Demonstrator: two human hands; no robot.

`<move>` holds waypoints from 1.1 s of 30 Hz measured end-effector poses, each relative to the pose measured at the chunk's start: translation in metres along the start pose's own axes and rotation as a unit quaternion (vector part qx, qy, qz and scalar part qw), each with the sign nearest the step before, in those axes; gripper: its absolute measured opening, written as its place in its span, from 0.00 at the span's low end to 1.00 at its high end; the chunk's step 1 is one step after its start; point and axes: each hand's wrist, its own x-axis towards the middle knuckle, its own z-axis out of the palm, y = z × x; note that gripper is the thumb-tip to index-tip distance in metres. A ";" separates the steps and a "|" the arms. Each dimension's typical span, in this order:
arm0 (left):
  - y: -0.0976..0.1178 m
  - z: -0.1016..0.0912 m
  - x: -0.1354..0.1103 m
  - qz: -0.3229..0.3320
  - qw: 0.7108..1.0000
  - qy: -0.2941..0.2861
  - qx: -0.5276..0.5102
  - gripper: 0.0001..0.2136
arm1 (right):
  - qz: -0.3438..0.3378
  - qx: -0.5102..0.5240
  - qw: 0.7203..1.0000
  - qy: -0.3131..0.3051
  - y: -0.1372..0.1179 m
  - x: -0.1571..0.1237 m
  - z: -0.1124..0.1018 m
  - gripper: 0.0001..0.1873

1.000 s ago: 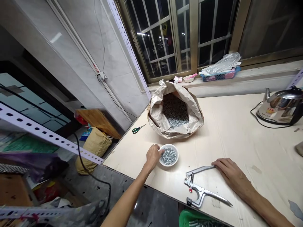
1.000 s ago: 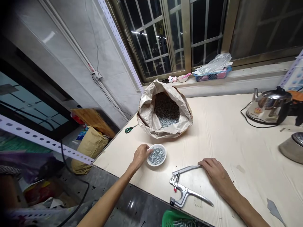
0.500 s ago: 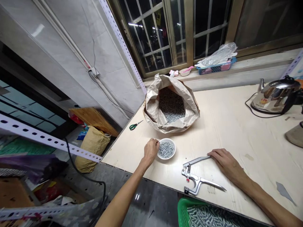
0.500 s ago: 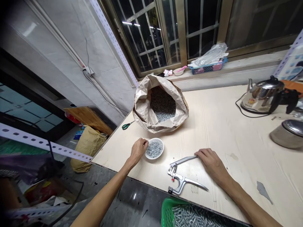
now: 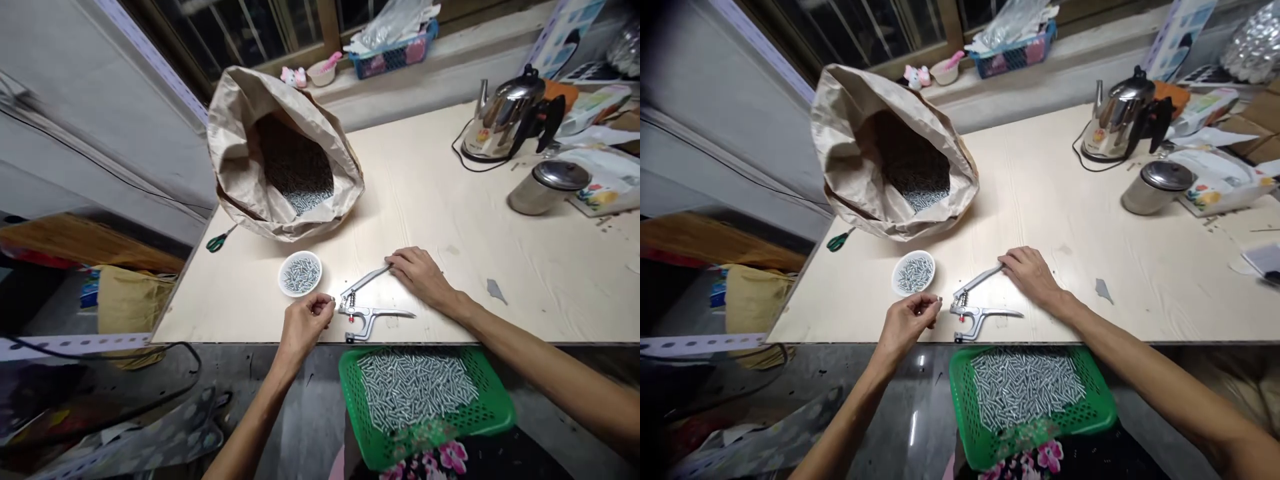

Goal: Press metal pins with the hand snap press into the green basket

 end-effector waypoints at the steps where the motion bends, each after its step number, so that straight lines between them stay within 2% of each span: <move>1: -0.003 0.006 -0.003 -0.019 1.000 -0.013 -0.012 0.12 | -0.004 -0.002 1.000 -0.008 -0.005 -0.001 -0.005 0.13; 6: -0.012 0.019 -0.006 -0.060 0.996 -0.045 -0.040 0.14 | -0.070 0.014 0.989 -0.128 -0.039 -0.008 -0.022 0.16; 8: -0.014 0.022 -0.006 -0.055 0.996 -0.060 -0.029 0.15 | -0.069 0.010 0.985 -0.159 -0.049 -0.013 -0.019 0.17; 10: -0.016 0.025 -0.007 -0.040 0.997 -0.065 -0.001 0.14 | -0.064 -0.001 0.983 -0.171 -0.054 -0.017 -0.012 0.13; 15: -0.025 0.027 -0.012 -0.028 0.997 -0.053 0.050 0.13 | -0.067 -0.029 0.986 -0.148 -0.058 -0.027 0.001 0.11; 26: -0.030 0.043 -0.019 -0.009 1.000 -0.029 -0.006 0.12 | -0.103 -0.088 0.987 -0.085 -0.059 -0.036 -0.007 0.16; 30: -0.030 0.043 -0.019 -0.007 0.999 -0.039 -0.006 0.12 | -0.106 -0.095 0.987 -0.074 -0.059 -0.035 -0.006 0.16; 33: -0.030 0.039 -0.015 -0.025 0.997 -0.074 0.004 0.13 | -0.103 -0.089 0.987 -0.080 -0.060 -0.035 -0.004 0.16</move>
